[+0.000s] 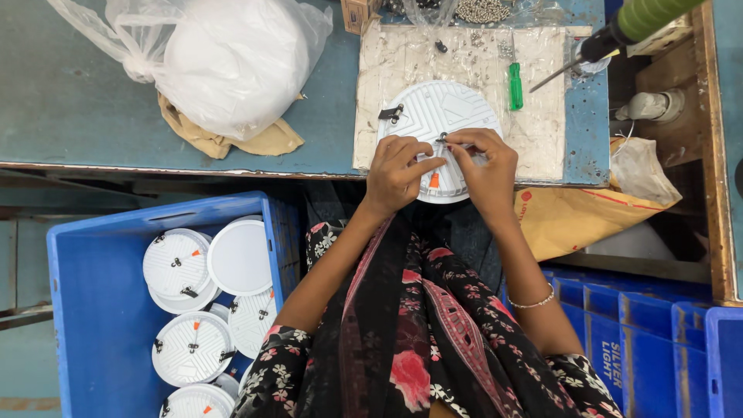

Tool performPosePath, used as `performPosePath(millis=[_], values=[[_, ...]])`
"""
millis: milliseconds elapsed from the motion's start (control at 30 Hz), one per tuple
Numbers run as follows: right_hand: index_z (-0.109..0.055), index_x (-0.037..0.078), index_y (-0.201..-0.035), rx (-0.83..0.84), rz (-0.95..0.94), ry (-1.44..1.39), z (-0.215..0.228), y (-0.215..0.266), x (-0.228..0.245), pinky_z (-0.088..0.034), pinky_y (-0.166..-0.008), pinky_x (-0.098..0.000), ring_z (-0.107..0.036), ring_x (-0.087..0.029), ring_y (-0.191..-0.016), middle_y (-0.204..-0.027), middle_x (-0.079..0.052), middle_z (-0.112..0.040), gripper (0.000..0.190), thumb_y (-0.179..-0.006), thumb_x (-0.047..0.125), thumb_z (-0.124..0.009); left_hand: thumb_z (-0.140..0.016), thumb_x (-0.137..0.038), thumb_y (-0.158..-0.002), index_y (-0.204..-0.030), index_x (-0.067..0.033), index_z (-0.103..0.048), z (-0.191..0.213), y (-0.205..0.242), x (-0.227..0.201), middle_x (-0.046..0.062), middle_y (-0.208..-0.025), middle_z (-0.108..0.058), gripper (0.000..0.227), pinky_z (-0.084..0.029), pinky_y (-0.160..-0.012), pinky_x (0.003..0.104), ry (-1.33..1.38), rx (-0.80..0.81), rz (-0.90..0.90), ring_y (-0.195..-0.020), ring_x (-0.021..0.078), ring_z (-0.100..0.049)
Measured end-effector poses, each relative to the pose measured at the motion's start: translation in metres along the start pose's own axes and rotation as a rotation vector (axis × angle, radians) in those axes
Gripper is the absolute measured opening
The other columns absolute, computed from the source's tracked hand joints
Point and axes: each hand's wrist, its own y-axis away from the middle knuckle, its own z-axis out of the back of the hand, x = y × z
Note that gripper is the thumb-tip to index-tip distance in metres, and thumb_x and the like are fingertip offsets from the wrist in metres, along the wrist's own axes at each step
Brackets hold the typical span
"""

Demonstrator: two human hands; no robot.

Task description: The person assembles circular LED light fixtures by placing a white plastic cover over the LED board and securing it with screws using a green electric screwdriver. They repeat this process for multiple units, placing finished items into a blue crate.

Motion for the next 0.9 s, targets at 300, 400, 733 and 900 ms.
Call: performPosePath(millis=[300,400,733,900], values=[[-0.076,0.002,-0.101,-0.051,0.173,0.124,-0.007,0.006,0.006,-0.057,-0.084,-0.0333,-0.07,-0.025,-0.097,-0.103,-0.01,-0.075,0.019,-0.087,-0.009,-0.075,-0.068,0.002,-0.076,-0.097,-0.0112,-0.079,-0.006,0.007,0.005,0.001,-0.1,-0.073,0.027,-0.048,-0.094,0.038,0.033,-0.026,0.038,-0.098,0.0218,-0.064],[-0.076,0.003,-0.101,-0.054,0.188,0.139,-0.007,0.006,0.006,-0.057,-0.083,-0.0344,-0.07,-0.026,-0.096,-0.102,-0.009,-0.075,0.02,-0.087,-0.011,-0.073,-0.067,0.002,-0.077,-0.096,-0.0111,-0.079,-0.008,0.009,0.006,0.001,-0.099,-0.075,0.026,-0.048,-0.094,0.039,0.045,-0.039,0.055,-0.097,0.0233,-0.065],[-0.074,0.002,-0.1,-0.022,0.275,0.246,-0.005,0.006,0.007,-0.056,-0.082,-0.036,-0.069,-0.027,-0.093,-0.102,-0.01,-0.075,0.018,-0.088,-0.011,-0.071,-0.069,-0.009,-0.089,-0.106,-0.0143,-0.08,-0.002,-0.024,0.01,-0.003,-0.109,-0.071,0.021,-0.032,-0.097,0.037,0.114,0.147,0.36,-0.112,0.0177,-0.058],[-0.073,0.002,-0.1,-0.004,0.307,0.405,-0.007,0.011,0.01,-0.055,-0.079,-0.0385,-0.068,-0.029,-0.093,-0.103,-0.01,-0.075,0.017,-0.087,-0.008,-0.07,-0.075,-0.02,-0.089,-0.106,-0.0203,-0.081,0.004,-0.025,0.017,-0.004,-0.112,-0.071,0.018,-0.031,-0.096,0.038,0.147,0.2,0.282,-0.112,0.0166,-0.058]])
